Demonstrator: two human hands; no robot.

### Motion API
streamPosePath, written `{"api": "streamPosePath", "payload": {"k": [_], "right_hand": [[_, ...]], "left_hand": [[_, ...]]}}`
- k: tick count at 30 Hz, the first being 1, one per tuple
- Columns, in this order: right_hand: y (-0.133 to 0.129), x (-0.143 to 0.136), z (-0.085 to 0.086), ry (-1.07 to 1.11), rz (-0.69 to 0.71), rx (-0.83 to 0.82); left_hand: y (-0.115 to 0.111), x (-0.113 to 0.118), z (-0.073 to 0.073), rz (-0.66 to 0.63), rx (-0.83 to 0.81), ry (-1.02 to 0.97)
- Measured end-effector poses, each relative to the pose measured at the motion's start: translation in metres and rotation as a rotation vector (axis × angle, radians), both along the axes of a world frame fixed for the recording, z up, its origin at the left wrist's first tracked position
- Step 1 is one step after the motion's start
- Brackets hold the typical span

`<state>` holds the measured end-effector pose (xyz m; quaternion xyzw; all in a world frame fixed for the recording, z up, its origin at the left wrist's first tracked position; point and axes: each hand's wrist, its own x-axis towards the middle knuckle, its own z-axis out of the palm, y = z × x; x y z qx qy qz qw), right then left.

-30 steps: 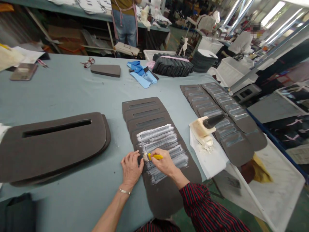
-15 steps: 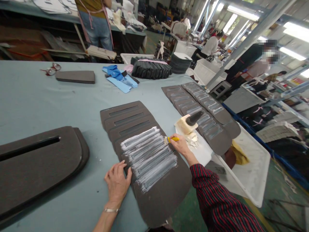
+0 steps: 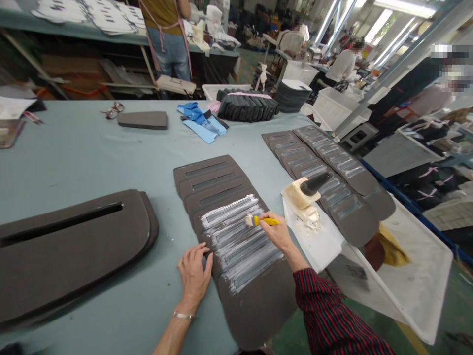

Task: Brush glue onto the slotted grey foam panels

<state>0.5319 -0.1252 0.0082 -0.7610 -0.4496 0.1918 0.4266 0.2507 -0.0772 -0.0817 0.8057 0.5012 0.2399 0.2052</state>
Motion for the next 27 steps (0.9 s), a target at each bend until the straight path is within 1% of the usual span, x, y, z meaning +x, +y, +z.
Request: {"api": "streamPosePath", "payload": {"k": [2,4,8,9,13,16,18,19,21,23,25,26,27], "right_hand": [[0.010,-0.013,0.001,0.028,-0.046,0.013],[0.021,-0.028,0.003,0.054,-0.035,0.023],[0.043,-0.065,0.003,0.111,0.160,0.038],[0.048,-0.074,0.003,0.117,0.185,0.044],[0.072,-0.100,-0.002,0.107,0.155,0.091],[0.087,-0.107,-0.011,0.095,0.170,0.142],[0.093,-0.099,-0.018,0.107,0.196,0.135],[0.093,-0.089,-0.022,0.123,0.193,0.112],[0.091,-0.056,-0.025,0.157,0.137,0.052],[0.086,-0.013,-0.024,0.155,0.012,0.014],[0.082,0.024,-0.019,0.089,-0.159,-0.004],[0.081,0.035,-0.015,0.052,-0.229,-0.003],[0.081,0.038,-0.011,0.022,-0.281,0.006]], "left_hand": [[0.006,-0.002,0.002,0.028,-0.045,-0.073],[0.014,0.000,0.006,0.055,-0.049,-0.103],[0.032,0.014,0.015,0.032,0.021,-0.041],[0.037,0.017,0.016,0.034,0.040,-0.029],[0.052,0.023,0.013,0.058,0.093,-0.008],[0.063,0.024,0.008,0.074,0.099,0.029],[0.067,0.024,0.005,0.072,0.095,0.060],[0.069,0.024,0.005,0.070,0.094,0.072],[0.070,0.024,0.005,0.066,0.091,0.086],[0.069,0.024,0.007,0.066,0.088,0.089],[0.069,0.023,0.009,0.069,0.082,0.091],[0.069,0.023,0.010,0.071,0.079,0.091],[0.069,0.022,0.010,0.074,0.077,0.090]]}}
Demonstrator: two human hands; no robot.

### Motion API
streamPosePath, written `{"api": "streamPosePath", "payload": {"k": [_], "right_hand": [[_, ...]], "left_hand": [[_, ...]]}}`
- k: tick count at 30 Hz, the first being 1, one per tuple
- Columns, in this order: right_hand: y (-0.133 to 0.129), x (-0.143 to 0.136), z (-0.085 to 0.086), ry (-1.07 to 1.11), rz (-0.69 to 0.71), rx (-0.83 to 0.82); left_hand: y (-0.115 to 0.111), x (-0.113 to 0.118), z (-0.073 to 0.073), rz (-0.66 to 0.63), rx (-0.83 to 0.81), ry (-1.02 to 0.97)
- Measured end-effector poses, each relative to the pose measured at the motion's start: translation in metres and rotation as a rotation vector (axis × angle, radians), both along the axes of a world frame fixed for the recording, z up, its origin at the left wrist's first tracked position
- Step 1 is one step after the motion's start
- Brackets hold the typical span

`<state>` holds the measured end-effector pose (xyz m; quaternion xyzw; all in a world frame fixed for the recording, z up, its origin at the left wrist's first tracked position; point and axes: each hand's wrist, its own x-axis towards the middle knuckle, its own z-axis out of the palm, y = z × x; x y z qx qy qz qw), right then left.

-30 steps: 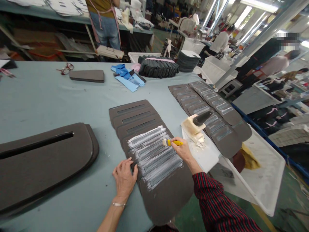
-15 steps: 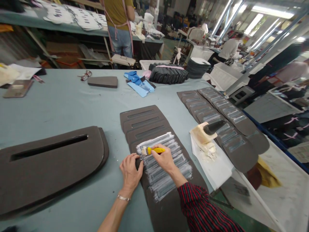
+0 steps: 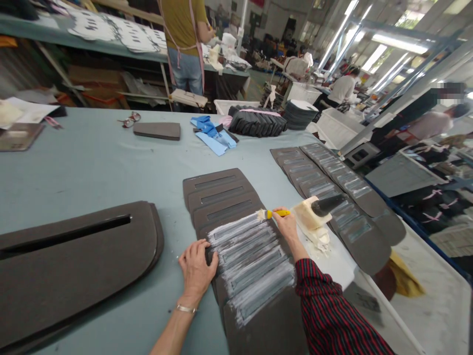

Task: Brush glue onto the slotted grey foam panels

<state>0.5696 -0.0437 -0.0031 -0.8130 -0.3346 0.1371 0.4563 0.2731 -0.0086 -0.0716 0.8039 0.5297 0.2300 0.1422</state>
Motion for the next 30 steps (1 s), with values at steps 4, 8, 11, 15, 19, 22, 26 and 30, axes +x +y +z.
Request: {"api": "streamPosePath", "payload": {"k": [4,8,11,15,19,22,26,30], "right_hand": [[0.010,-0.056,0.009,-0.005,0.190,0.086],[0.022,-0.109,0.001,0.071,0.614,0.067],[0.016,-0.073,-0.006,0.130,0.417,-0.002],[0.009,-0.001,0.001,0.067,0.054,-0.029],[0.034,-0.020,0.013,0.059,0.114,0.056],[0.061,-0.079,0.013,0.152,0.357,0.059],[0.082,-0.122,0.002,0.163,0.538,0.009],[0.077,-0.070,-0.008,0.143,0.411,-0.047]], "left_hand": [[0.000,0.000,0.000,-0.009,-0.001,-0.002],[0.001,-0.001,-0.001,-0.019,0.007,0.002],[0.001,-0.001,-0.001,-0.012,0.009,-0.014],[0.005,-0.001,0.005,0.020,-0.040,-0.058],[0.022,0.002,0.013,0.054,-0.089,-0.109],[0.039,0.006,0.015,0.025,-0.045,-0.113],[0.051,0.005,0.011,-0.058,0.008,-0.035],[0.051,0.000,0.008,-0.092,0.033,0.012]]}}
